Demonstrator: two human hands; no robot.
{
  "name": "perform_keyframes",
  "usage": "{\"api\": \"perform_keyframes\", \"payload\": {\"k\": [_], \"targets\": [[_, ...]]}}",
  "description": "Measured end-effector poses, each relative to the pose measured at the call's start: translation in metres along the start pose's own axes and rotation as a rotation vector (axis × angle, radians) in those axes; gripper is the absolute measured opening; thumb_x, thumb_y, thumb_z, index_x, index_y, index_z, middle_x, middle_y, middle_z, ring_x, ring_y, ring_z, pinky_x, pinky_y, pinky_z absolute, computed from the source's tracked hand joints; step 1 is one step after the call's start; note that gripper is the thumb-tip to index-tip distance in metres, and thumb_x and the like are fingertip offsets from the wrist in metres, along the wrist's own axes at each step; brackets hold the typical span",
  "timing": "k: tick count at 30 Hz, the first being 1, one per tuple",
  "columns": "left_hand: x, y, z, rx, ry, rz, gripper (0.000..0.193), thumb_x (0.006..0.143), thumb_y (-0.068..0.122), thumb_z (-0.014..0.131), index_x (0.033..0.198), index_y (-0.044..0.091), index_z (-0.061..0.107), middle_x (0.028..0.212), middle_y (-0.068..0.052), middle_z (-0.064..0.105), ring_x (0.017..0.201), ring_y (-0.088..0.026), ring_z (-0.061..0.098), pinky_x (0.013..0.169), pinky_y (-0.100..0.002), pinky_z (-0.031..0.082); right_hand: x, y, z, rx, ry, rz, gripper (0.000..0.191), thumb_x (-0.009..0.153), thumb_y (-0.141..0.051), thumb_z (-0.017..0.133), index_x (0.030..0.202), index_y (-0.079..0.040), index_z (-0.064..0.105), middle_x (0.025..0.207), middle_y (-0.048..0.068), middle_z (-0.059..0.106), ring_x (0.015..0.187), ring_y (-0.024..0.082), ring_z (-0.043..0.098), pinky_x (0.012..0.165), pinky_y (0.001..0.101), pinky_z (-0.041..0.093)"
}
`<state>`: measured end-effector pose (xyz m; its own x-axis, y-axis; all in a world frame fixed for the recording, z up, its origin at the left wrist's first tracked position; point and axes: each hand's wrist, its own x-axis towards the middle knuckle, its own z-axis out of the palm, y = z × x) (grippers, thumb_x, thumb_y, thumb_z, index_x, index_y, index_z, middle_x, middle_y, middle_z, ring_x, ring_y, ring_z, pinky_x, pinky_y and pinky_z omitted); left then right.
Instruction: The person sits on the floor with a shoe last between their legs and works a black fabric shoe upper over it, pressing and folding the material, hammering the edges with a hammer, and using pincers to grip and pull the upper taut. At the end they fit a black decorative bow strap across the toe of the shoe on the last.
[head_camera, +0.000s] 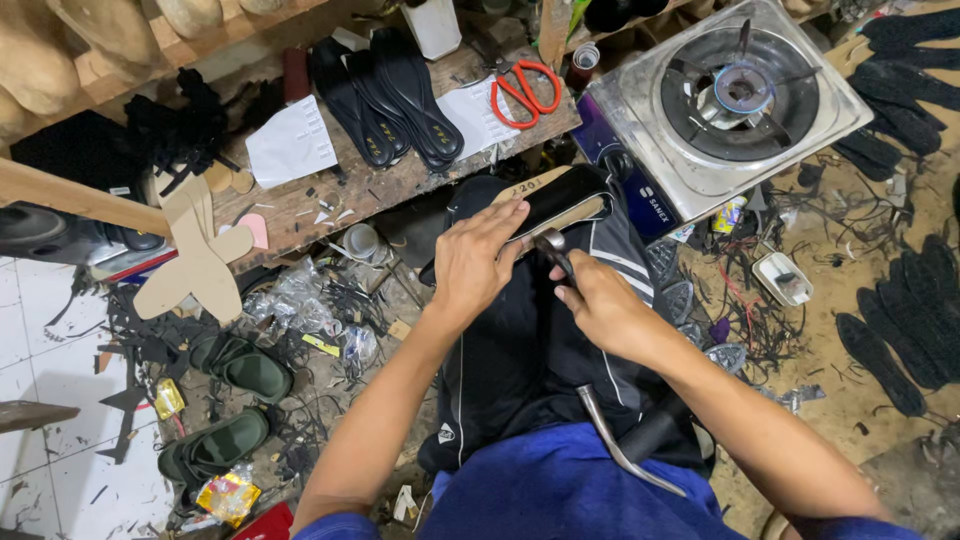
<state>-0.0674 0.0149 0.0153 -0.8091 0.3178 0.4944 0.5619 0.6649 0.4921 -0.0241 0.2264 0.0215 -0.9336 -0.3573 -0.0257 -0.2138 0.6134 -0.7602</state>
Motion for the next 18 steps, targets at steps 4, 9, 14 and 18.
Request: {"api": "perform_keyframes", "payload": {"k": [4, 9, 14, 18], "targets": [[-0.004, 0.0, 0.004, 0.012, 0.006, 0.006, 0.044, 0.083, 0.012, 0.077, 0.126, 0.007, 0.07, 0.13, -0.008, 0.071, 0.121, -0.024, 0.067, 0.093, -0.038, 0.054, 0.004, -0.014, 0.001, -0.124, 0.012, 0.048, 0.019, 0.09, -0.003, 0.064, 0.104, 0.003, 0.051, 0.104, 0.026, 0.065, 0.095, 0.046, 0.065, 0.08, 0.0506, 0.051], [-0.003, -0.001, 0.006, -0.002, 0.016, -0.026, 0.044, 0.081, 0.011, 0.078, 0.125, 0.008, 0.071, 0.13, -0.006, 0.071, 0.12, -0.023, 0.067, 0.091, -0.037, 0.054, 0.003, -0.03, -0.004, -0.266, -0.009, 0.128, 0.026, 0.096, -0.013, 0.061, 0.108, 0.002, 0.045, 0.104, 0.03, 0.062, 0.088, 0.051, 0.063, 0.074, 0.0568, 0.049], [-0.003, -0.001, 0.01, -0.002, -0.007, -0.029, 0.05, 0.077, 0.009, 0.077, 0.126, 0.011, 0.072, 0.132, -0.004, 0.07, 0.122, -0.022, 0.067, 0.092, -0.037, 0.055, -0.004, -0.028, 0.001, -0.297, -0.026, 0.204, 0.028, 0.098, -0.02, 0.058, 0.105, 0.003, 0.043, 0.105, 0.032, 0.062, 0.084, 0.053, 0.064, 0.069, 0.0577, 0.051], [-0.001, -0.005, 0.005, -0.017, -0.11, -0.036, 0.056, 0.078, 0.011, 0.077, 0.133, 0.009, 0.067, 0.139, -0.006, 0.065, 0.128, -0.027, 0.062, 0.096, -0.041, 0.053, -0.002, -0.012, 0.01, -0.305, -0.002, 0.176, 0.025, 0.1, -0.018, 0.057, 0.103, 0.004, 0.044, 0.096, 0.032, 0.065, 0.083, 0.053, 0.065, 0.07, 0.0574, 0.051]]}}
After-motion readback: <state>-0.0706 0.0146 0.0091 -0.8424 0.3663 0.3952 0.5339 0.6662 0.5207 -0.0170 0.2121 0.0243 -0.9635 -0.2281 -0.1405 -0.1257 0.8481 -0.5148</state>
